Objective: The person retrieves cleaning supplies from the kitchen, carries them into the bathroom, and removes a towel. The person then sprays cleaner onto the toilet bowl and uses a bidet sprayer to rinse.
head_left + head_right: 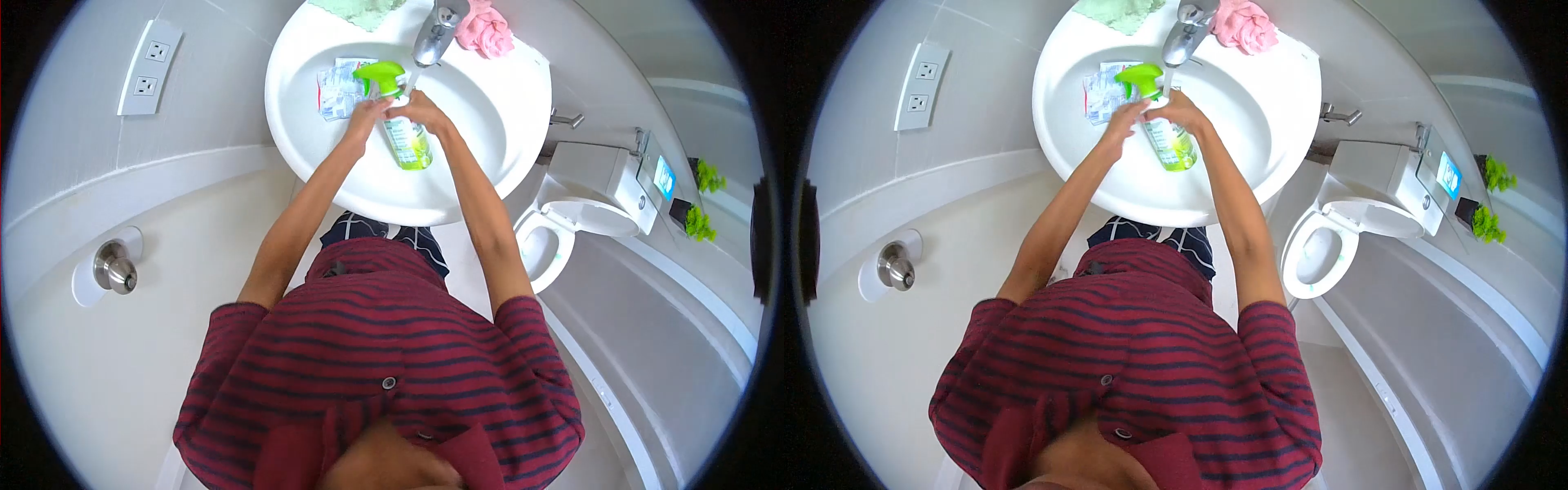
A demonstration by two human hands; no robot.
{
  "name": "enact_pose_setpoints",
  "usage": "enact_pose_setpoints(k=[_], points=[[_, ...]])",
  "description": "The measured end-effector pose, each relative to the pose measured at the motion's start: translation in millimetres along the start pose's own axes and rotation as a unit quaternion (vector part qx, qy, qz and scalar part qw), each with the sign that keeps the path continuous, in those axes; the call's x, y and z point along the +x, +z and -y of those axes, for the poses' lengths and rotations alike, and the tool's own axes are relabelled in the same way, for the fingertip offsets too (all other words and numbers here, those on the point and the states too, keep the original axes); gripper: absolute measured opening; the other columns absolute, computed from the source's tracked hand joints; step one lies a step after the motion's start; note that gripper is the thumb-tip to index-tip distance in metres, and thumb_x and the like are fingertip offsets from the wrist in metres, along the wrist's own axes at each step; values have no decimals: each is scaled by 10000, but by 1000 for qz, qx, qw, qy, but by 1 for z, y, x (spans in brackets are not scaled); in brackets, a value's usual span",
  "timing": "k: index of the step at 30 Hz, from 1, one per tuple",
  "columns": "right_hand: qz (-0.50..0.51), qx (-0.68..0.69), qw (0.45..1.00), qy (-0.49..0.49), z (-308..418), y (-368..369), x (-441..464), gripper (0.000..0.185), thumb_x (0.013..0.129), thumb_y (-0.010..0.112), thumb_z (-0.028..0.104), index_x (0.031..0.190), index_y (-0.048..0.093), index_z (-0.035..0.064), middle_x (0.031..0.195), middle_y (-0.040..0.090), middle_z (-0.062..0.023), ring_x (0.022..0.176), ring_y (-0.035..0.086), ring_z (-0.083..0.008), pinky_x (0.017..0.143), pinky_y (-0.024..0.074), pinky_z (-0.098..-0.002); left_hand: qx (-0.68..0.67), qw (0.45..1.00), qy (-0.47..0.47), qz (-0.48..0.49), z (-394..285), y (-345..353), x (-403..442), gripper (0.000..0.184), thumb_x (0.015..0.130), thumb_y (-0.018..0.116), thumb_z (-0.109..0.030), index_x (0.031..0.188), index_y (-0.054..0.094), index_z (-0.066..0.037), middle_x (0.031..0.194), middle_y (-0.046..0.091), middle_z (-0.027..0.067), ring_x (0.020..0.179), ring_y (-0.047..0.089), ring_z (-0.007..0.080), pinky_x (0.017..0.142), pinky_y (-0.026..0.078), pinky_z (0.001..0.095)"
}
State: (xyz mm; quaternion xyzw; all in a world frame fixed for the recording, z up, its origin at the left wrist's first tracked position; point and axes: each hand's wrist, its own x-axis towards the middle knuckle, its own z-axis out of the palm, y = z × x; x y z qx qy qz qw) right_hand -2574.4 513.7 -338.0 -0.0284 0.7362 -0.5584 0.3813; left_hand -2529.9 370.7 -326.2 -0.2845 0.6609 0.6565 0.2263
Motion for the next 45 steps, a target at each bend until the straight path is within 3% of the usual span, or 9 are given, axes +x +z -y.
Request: enact_pose_setpoints(k=[5,12,15,21,25,34,37,40,45], points=[[-3,32,998,-53,-31,12,-10,765,478,763,215,1135,436,-1,926,579,-111,858,558,-242,780,435,-304,-187,943,19,273,11,17,60,438,611,745,-221,966,573,-31,944,572,80,868,533,148,755,430,292],[-219,-228,948,34,-5,50,-19,761,459,744,300,1088,450,-12,854,599,-202,787,601,-306,710,469,-392,-167,983,74,-14,11,24,50,290,618,720,-178,825,596,-16,767,597,68,746,551,174,708,428,311],[-281,-287,916,10,-12,59,3,723,451,761,305,1041,478,-4,869,603,-190,799,602,-298,693,472,-397,-152,985,80,-32,1,19,29,413,676,668,-248,1017,532,-58,1003,532,49,948,453,158,806,353,352],[-176,-136,975,1,1,35,-7,646,448,760,267,979,528,-17,898,603,-160,818,596,-256,726,466,-329,-139,979,148,30,32,0,16,531,833,473,-298,1263,343,-14,1280,386,96,1195,322,183,955,295,328],[-30,61,996,-60,-3,29,-7,695,437,750,222,1040,500,-17,897,603,-131,819,577,-214,743,443,-264,-348,887,104,286,17,-16,27,484,855,484,-306,1211,388,7,1218,452,109,1116,426,203,973,316,336],[-343,-213,913,52,-8,58,4,659,421,759,307,943,498,-1,846,605,-180,795,596,-317,681,477,-360,-231,966,115,-32,17,25,46,402,724,681,-147,1068,535,-1,1003,578,59,910,511,123,792,382,247],[-317,-195,926,60,5,46,-10,669,485,737,317,1014,491,-12,815,613,-146,758,602,-272,677,475,-345,-98,976,190,-33,3,29,13,397,757,618,-197,1116,524,-56,1100,537,59,995,484,159,842,351,268],[-17,36,993,-109,-3,12,-12,591,515,735,252,1001,514,-1,806,611,-102,739,591,-213,682,466,-302,-197,969,145,28,23,-5,1,442,802,519,-294,1194,460,-100,1203,474,59,1110,424,173,880,324,295],[183,88,978,-40,24,7,-21,502,513,725,183,960,557,31,854,583,-62,783,557,-153,697,439,-252,-383,850,100,347,21,-25,26,566,809,519,-318,1272,326,-57,1277,396,97,1203,348,228,1000,289,409]])
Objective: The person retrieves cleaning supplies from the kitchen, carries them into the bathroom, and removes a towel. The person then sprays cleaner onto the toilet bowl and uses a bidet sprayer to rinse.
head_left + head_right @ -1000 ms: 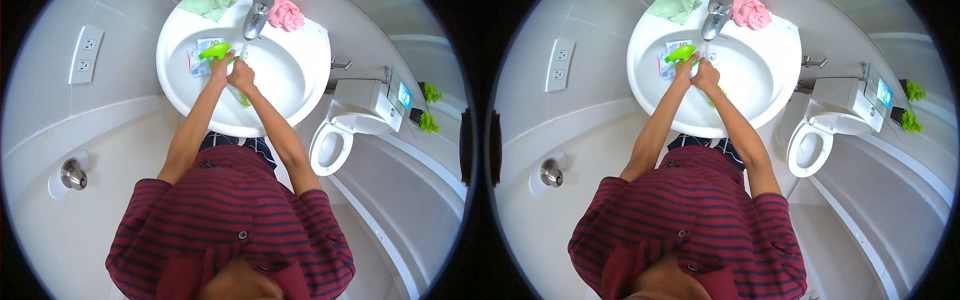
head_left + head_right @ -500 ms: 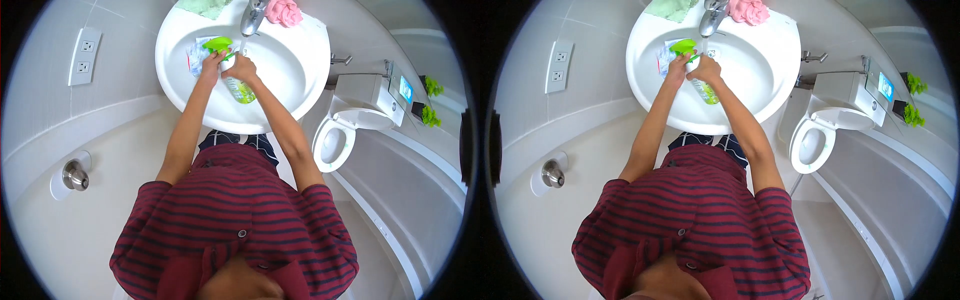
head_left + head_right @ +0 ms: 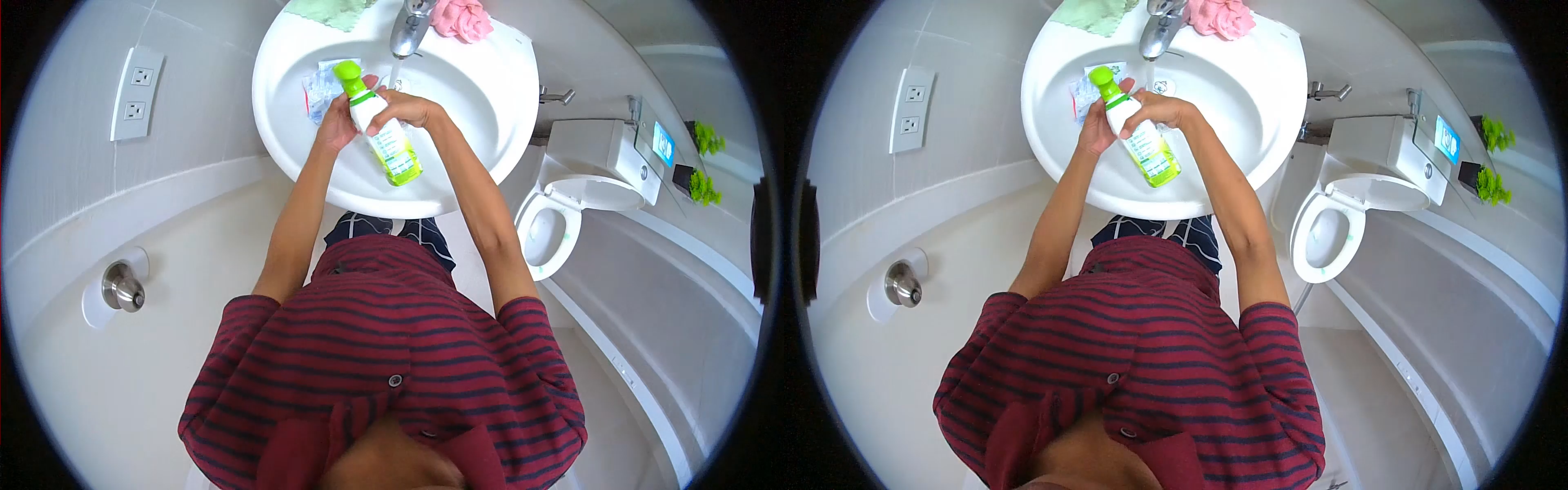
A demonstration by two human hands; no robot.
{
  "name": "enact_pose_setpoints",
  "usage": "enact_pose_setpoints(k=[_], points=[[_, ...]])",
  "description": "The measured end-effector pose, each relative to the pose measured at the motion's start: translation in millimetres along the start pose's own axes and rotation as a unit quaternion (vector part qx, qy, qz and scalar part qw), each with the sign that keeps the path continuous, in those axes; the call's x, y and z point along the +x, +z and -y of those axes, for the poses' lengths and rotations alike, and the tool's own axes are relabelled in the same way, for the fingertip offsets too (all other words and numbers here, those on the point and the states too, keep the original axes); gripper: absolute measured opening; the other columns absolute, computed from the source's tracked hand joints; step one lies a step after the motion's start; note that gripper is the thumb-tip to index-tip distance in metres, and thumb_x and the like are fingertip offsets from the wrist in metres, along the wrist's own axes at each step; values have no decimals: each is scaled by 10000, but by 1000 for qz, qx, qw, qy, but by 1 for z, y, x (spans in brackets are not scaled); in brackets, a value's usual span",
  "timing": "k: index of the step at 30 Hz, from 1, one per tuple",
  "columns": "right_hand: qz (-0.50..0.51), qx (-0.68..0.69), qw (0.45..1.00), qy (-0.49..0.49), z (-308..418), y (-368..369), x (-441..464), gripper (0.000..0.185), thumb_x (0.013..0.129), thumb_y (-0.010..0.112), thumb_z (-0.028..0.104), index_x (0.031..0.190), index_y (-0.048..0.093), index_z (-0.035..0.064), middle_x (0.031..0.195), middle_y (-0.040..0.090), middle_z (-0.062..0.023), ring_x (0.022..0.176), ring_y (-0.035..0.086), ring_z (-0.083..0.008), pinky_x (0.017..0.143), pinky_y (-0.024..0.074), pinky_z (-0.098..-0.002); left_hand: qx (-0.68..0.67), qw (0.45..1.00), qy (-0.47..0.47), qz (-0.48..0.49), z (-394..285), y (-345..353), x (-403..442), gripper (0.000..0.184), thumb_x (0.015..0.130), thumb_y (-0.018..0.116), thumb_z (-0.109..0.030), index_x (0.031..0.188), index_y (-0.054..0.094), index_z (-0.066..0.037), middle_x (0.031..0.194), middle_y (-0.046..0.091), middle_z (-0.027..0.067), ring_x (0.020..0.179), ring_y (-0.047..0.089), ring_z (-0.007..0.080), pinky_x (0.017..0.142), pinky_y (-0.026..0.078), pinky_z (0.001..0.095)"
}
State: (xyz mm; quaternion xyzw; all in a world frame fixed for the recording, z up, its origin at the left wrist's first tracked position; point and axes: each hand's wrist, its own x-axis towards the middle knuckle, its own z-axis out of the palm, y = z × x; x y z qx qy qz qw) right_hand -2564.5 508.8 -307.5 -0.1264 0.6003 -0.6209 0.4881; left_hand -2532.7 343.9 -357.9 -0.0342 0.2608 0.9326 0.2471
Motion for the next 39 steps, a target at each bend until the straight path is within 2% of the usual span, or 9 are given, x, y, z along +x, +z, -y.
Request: enact_pose_setpoints(k=[3,9,15,19,22,29,33,36,39], points=[[26,100,995,12,-6,-3,6,484,520,723,207,943,563,36,827,576,-54,753,552,-156,666,438,-250,37,999,12,-1,-9,2,7,614,785,577,-304,1273,316,-38,1288,380,113,1219,331,238,1000,292,384],[-172,-79,982,24,-11,-3,0,524,492,735,264,928,552,39,774,587,-73,728,572,-181,642,448,-293,150,985,11,-83,-10,-3,33,476,730,673,-185,1112,469,14,1030,566,97,955,537,175,857,415,296],[-534,-389,744,105,-29,30,32,569,492,735,268,940,525,-13,850,603,-178,756,604,-284,691,487,-369,351,815,147,-436,23,31,55,485,546,794,-103,936,545,43,823,605,76,770,563,169,695,446,280],[-396,-324,854,89,-6,24,6,502,487,745,204,899,548,-5,844,610,-158,766,604,-275,690,482,-343,394,845,16,-361,6,63,36,548,616,746,-121,1081,480,-5,1046,539,85,956,502,168,760,443,287],[-296,-96,949,-43,-6,12,-9,505,462,756,190,894,571,6,834,618,-122,764,600,-235,693,471,-311,123,989,-19,-77,-12,36,14,483,740,647,-143,1154,429,-20,1139,486,73,1043,456,165,868,400,294],[-152,-25,988,23,-11,5,-3,646,449,761,226,1019,539,16,882,598,-98,842,559,-213,757,427,-285,40,995,-93,-17,-5,-20,18,514,816,562,-245,1224,368,-2,1191,475,97,1121,427,198,981,311,342],[-136,-82,983,87,-15,-3,-2,715,422,748,272,1048,522,13,899,593,-126,833,568,-228,735,442,-286,99,992,-45,-61,1,-14,19,434,801,583,-172,1145,427,43,1118,521,129,1042,491,195,933,357,323],[-262,-270,919,122,-16,2,-1,761,408,734,327,1059,510,3,893,601,-154,849,584,-252,729,460,-308,134,959,-6,-251,19,-11,34,336,725,653,-90,1021,533,15,987,576,101,863,557,181,775,445,295],[-311,-330,875,168,-18,11,3,808,378,729,351,1064,489,-2,930,600,-155,863,593,-267,743,470,-310,159,944,4,-290,24,7,52,252,677,663,-22,913,583,17,875,594,86,750,573,175,659,466,282]])
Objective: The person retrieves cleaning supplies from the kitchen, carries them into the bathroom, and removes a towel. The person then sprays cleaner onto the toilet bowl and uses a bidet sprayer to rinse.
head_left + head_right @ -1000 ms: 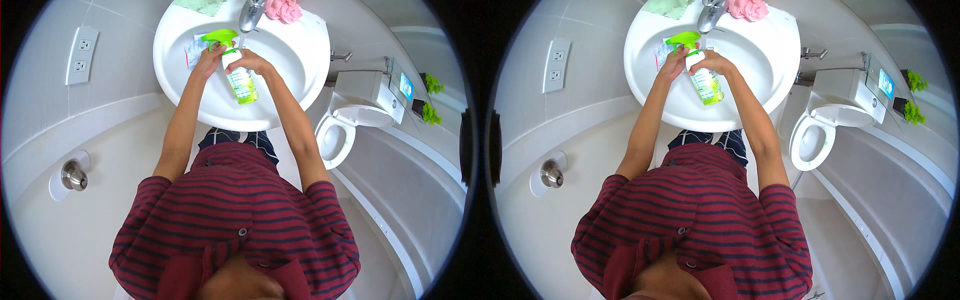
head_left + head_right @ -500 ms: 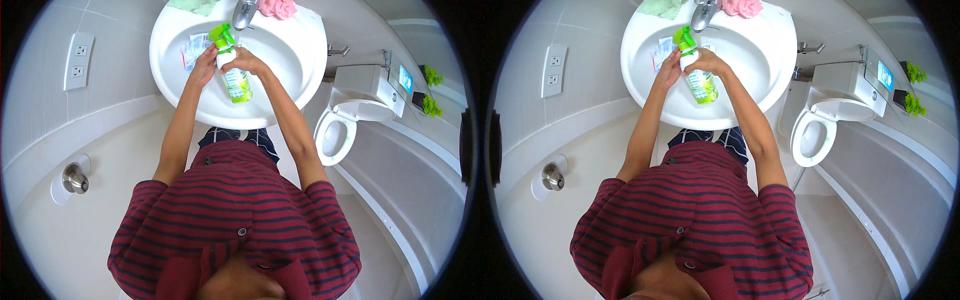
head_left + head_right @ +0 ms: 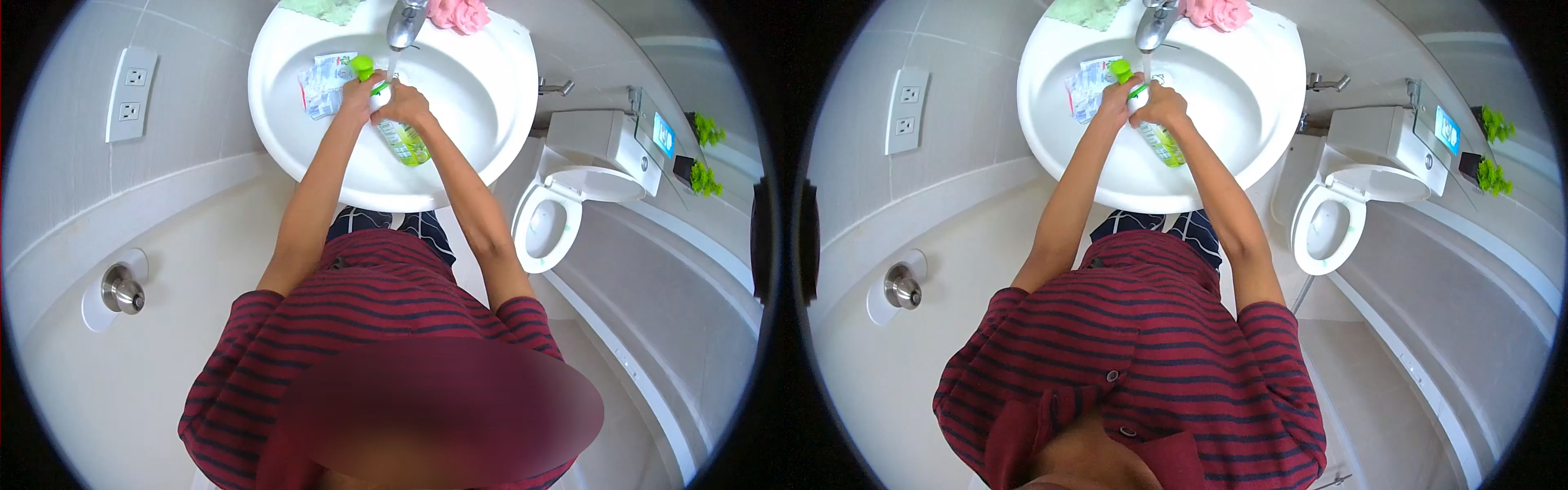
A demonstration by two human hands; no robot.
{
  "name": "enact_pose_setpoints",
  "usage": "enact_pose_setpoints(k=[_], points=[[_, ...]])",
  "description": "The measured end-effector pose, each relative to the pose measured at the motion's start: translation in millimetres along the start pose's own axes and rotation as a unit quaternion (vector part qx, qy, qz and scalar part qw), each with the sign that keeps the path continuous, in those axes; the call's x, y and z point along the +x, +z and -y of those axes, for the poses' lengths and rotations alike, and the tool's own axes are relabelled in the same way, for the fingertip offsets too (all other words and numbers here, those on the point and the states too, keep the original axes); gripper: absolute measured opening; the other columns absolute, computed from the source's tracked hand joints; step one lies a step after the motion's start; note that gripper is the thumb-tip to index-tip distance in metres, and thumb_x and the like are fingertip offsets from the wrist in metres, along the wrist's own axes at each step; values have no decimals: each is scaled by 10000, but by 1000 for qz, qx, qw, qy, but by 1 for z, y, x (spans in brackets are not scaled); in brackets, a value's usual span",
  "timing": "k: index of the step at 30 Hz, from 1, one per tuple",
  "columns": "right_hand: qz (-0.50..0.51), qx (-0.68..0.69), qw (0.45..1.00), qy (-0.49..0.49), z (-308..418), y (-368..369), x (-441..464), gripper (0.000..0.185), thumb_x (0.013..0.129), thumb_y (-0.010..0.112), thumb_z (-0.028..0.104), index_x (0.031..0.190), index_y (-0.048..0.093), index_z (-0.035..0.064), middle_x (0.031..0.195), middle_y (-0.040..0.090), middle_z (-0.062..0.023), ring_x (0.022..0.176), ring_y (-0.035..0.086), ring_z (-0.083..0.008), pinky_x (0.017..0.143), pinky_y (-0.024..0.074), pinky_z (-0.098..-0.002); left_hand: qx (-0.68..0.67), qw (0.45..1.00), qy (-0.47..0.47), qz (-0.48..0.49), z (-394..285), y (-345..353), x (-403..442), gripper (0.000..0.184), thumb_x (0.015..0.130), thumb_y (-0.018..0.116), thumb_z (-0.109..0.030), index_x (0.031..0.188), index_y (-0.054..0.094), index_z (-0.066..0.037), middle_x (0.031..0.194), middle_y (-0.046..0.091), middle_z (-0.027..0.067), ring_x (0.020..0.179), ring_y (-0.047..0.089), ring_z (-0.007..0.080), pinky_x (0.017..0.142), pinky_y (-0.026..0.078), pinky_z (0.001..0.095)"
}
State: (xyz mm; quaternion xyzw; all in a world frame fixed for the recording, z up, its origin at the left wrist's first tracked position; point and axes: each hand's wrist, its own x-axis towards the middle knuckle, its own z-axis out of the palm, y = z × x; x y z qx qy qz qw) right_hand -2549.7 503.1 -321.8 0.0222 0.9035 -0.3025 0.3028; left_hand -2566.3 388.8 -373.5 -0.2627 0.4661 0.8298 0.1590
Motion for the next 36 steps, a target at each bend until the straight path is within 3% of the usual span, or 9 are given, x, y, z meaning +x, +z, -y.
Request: enact_pose_setpoints(k=[4,7,10,11,14,15,24,36], points=[[-25,8,999,18,3,5,-3,850,386,737,350,1099,448,-10,925,601,-152,852,597,-278,732,479,-318,138,985,45,-90,-5,21,-2,187,679,636,-13,859,590,13,781,582,69,683,548,161,582,433,281],[-32,40,998,31,-3,2,-4,858,387,743,353,1100,439,-15,917,603,-149,837,600,-277,721,483,-321,81,993,-26,85,-11,5,16,156,698,624,-20,850,588,-7,744,559,45,642,513,138,569,399,255],[-21,-3,999,42,-10,-3,-5,858,385,746,346,1096,435,-20,911,603,-146,841,599,-271,719,483,-319,61,983,-30,170,-27,-11,12,120,733,612,-43,847,581,-26,732,536,22,622,479,122,581,376,233],[-20,-5,999,35,-13,2,-4,862,381,747,333,1103,428,-14,906,598,-143,853,592,-272,717,482,-320,109,989,27,101,-27,-8,9,151,766,600,-66,903,559,-17,792,558,36,721,533,125,638,395,230],[-73,17,996,40,-13,9,-13,780,409,746,334,1068,459,32,888,608,-156,833,596,-292,717,479,-345,58,994,34,86,-45,8,-3,208,787,587,-75,968,521,3,861,572,56,858,566,153,729,412,250],[-105,36,993,26,-13,9,-12,789,409,758,335,1075,454,42,902,604,-155,848,592,-287,728,475,-344,31,992,47,113,-47,8,-2,238,801,565,-68,1013,491,10,949,564,72,968,552,191,825,399,290],[-241,173,954,-41,-5,18,-9,757,441,785,230,1080,421,49,995,537,-153,897,548,-310,734,454,-380,-128,977,123,115,-52,26,-21,206,795,530,1,993,474,-9,981,539,97,979,529,252,869,422,361],[-245,180,952,-37,-5,20,-11,747,448,782,227,1079,423,54,1012,532,-145,916,542,-300,756,451,-372,-74,979,153,112,-52,33,-28,285,784,578,-43,1031,441,-8,983,537,86,983,530,243,854,437,353]])
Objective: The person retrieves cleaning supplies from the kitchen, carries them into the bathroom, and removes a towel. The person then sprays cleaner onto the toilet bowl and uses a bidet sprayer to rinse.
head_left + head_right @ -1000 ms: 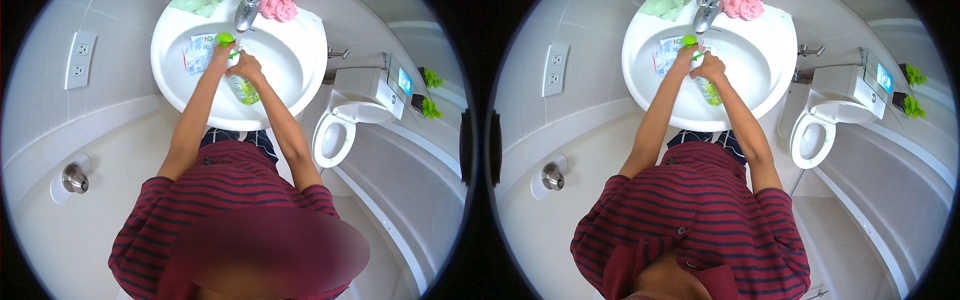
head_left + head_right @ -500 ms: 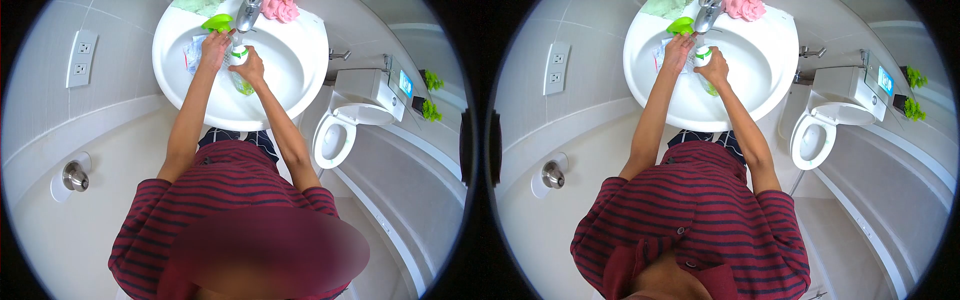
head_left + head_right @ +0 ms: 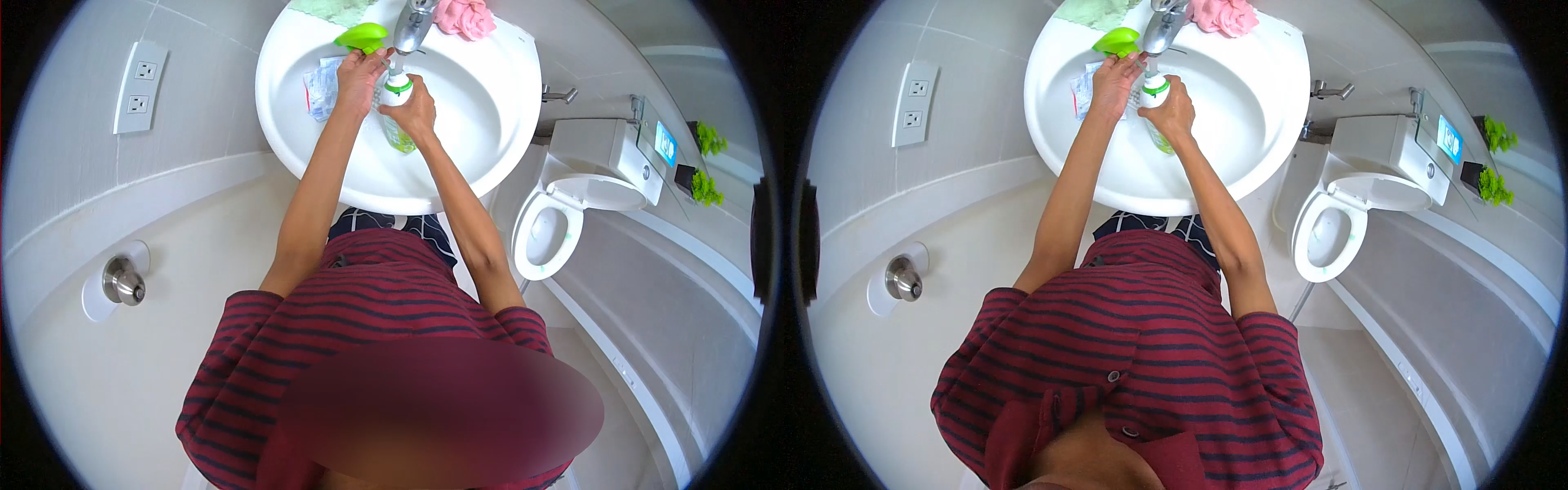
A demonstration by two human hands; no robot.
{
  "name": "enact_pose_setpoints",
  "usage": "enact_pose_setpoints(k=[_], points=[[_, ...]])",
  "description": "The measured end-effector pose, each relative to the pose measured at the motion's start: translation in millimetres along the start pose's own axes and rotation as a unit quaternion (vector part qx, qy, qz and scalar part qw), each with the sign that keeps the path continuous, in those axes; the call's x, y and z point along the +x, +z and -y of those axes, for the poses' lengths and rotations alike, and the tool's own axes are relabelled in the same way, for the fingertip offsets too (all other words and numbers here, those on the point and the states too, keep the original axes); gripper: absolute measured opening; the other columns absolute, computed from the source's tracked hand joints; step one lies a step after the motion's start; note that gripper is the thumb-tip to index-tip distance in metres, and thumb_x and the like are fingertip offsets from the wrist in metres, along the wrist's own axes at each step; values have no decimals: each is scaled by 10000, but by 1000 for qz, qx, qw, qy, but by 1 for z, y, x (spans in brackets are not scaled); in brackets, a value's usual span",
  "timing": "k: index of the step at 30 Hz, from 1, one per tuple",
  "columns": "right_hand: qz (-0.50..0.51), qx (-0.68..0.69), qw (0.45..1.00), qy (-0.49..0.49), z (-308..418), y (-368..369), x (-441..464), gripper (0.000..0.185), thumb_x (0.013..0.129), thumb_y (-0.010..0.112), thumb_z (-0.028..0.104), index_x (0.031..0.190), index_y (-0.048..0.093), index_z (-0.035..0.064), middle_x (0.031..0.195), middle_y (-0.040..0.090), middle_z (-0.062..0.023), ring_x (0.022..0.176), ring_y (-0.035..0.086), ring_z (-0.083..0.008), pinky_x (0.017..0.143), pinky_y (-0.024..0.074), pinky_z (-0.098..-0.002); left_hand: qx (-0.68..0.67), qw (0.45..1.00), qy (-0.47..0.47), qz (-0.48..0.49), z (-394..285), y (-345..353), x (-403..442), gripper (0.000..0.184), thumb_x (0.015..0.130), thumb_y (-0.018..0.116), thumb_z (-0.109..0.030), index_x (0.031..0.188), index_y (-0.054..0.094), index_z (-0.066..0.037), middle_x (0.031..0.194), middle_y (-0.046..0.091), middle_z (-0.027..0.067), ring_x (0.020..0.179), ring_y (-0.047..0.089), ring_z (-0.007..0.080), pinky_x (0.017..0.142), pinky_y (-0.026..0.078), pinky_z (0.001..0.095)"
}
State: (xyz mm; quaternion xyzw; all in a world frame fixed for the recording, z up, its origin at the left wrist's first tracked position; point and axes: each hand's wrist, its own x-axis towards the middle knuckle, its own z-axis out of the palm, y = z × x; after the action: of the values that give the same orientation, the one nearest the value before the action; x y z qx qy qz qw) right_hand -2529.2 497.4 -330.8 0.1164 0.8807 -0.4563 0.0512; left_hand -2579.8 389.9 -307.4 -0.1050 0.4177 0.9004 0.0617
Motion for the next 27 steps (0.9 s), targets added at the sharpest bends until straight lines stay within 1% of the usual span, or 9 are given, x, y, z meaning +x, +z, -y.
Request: enact_pose_setpoints(k=[3,6,12,15,18,21,24,25,27], points=[[-33,-15,999,-24,0,1,-1,715,451,790,233,1052,450,49,956,585,-153,855,585,-294,742,463,-368,8,1000,-8,-13,1,0,0,318,778,602,-67,1046,440,-12,1008,534,84,979,534,236,840,438,338],[-9,-7,1000,-10,0,-1,0,726,450,783,218,1063,432,50,999,537,-142,895,553,-298,743,455,-375,33,999,-20,-34,3,0,4,312,764,633,-104,1019,477,-15,987,552,74,932,551,197,797,442,303],[9,-14,1000,-10,11,-4,-1,719,438,787,231,1042,447,41,952,564,-145,868,570,-298,731,461,-371,132,988,-19,-82,10,6,-5,219,736,670,-115,912,573,-28,845,590,14,750,529,72,674,413,204],[43,-2,999,11,15,-2,3,756,420,795,245,1052,443,25,953,571,-164,885,570,-295,740,460,-367,150,986,-12,-68,16,3,-22,219,767,636,-140,942,570,-26,850,590,15,776,529,82,695,409,218],[72,-13,997,3,15,-2,1,795,415,795,249,1083,435,9,950,577,-177,900,570,-292,747,460,-363,171,985,1,-11,16,-9,-27,243,804,592,-189,981,558,-26,897,603,34,847,535,102,760,407,232],[144,51,987,-48,5,-4,4,787,436,785,239,1101,438,0,926,585,-145,886,572,-275,746,460,-348,189,978,-35,85,4,-28,-29,311,821,567,-247,1041,533,-31,993,596,56,929,529,123,833,393,243],[328,214,919,-43,7,-16,4,710,469,768,213,1076,470,-1,898,583,-99,860,566,-230,716,458,-310,203,957,-87,187,-5,-45,-24,407,829,545,-275,1143,459,-31,1083,548,78,1035,494,162,942,350,286],[395,230,889,-19,16,-27,2,640,508,755,173,1065,489,2,931,574,-88,879,545,-217,823,409,-304,167,954,-141,203,-9,-47,-24,504,819,553,-309,1204,398,-23,1121,530,95,1093,462,180,971,330,307],[396,280,874,31,14,-18,0,615,494,758,176,1028,506,5,899,576,-81,849,550,-188,717,430,-274,124,944,-189,239,-18,-48,-21,520,816,555,-316,1213,397,-18,1130,522,97,1104,450,179,970,332,308]])
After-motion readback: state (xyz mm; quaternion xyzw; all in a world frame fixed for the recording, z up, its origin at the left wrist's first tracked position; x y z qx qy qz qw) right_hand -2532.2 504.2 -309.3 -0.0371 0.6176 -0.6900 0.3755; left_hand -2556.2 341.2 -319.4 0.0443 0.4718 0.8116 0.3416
